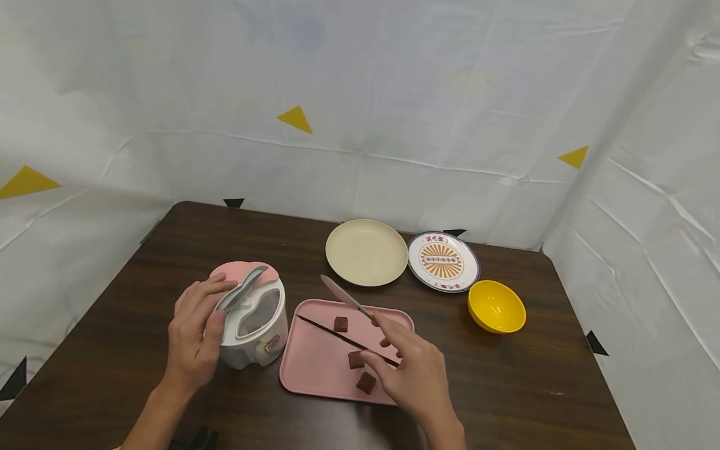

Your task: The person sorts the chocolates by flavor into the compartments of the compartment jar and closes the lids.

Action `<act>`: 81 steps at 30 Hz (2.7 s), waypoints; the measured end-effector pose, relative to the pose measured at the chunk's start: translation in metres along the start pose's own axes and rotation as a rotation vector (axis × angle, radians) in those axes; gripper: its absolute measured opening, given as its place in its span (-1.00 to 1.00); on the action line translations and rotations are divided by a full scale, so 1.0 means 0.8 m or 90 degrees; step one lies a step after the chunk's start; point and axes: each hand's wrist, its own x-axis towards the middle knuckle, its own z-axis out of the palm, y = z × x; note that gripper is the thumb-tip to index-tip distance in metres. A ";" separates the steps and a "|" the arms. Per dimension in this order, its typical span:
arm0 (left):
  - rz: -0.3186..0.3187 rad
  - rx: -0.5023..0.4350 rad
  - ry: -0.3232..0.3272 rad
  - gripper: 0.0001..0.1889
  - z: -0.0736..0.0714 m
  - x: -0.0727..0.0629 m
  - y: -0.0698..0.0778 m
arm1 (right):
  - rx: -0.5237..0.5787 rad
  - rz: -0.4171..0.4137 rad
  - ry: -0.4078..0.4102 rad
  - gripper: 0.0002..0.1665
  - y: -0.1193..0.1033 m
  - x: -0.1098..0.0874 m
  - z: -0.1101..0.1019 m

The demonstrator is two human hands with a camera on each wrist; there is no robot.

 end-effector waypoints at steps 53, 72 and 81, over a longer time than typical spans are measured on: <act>-0.008 0.000 -0.003 -0.69 0.000 -0.001 0.001 | -0.099 0.675 -0.031 0.02 0.106 -0.095 -0.026; -0.008 0.003 -0.008 -0.69 0.001 -0.001 -0.001 | -0.139 0.681 -0.086 0.21 0.100 -0.089 -0.026; -0.007 0.009 -0.007 -0.67 0.000 -0.002 -0.002 | -0.153 0.660 -0.089 0.25 0.101 -0.090 -0.022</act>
